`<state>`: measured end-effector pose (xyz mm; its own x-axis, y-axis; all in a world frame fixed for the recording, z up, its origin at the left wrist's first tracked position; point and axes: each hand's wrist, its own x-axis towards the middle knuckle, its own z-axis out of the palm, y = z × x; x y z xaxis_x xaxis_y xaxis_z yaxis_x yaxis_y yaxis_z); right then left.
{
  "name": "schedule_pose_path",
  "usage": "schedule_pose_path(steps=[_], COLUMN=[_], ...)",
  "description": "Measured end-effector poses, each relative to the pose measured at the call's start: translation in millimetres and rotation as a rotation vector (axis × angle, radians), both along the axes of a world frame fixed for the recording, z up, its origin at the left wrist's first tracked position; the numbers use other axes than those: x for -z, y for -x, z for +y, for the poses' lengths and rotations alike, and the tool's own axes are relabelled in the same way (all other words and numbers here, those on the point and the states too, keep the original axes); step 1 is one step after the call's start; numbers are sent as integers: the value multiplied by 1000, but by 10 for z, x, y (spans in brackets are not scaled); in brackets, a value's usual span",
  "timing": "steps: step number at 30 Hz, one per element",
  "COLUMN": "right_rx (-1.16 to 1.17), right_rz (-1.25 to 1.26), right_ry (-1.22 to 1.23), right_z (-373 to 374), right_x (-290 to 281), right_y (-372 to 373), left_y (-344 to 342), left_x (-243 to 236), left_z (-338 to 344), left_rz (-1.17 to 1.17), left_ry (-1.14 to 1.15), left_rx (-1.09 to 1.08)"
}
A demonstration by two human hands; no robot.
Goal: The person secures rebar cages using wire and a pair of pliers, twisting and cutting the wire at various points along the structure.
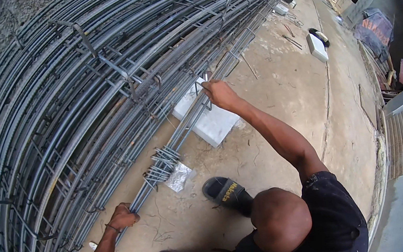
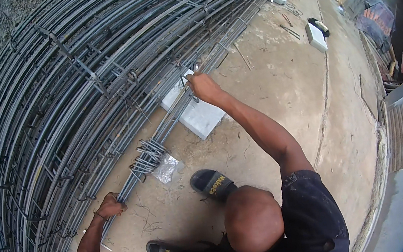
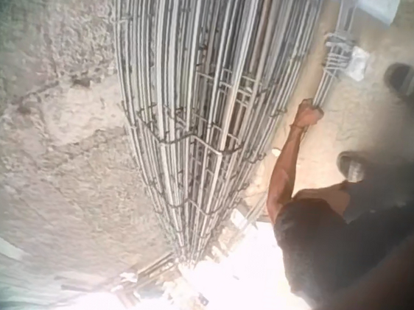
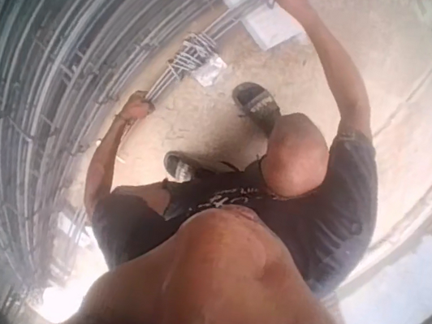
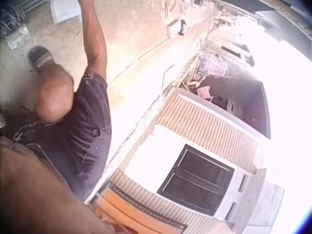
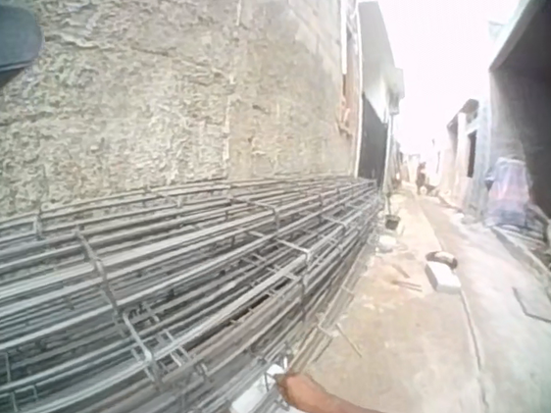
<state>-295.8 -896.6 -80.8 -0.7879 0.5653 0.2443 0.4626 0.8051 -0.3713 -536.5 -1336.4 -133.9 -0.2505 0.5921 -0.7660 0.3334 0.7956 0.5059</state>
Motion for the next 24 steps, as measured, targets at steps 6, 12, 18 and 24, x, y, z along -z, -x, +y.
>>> schedule_pose_path(steps=[6, 12, 18, 24], right_rx=[141, 162, 274, 32], right_rz=[-25, -95, -247, 427], right_ry=[25, 26, -230, 1124], right_z=[-265, -334, -460, -1669], right_x=[8, 131, 37, -728], right_y=[-272, -281, -317, 109], left_y=[-72, -38, -115, -744], left_x=[162, 211, -314, -881], left_z=[17, -103, 197, 864], left_rz=[-16, 106, 267, 64], left_ry=[-36, -164, -528, -977], left_rx=[25, 108, 189, -619])
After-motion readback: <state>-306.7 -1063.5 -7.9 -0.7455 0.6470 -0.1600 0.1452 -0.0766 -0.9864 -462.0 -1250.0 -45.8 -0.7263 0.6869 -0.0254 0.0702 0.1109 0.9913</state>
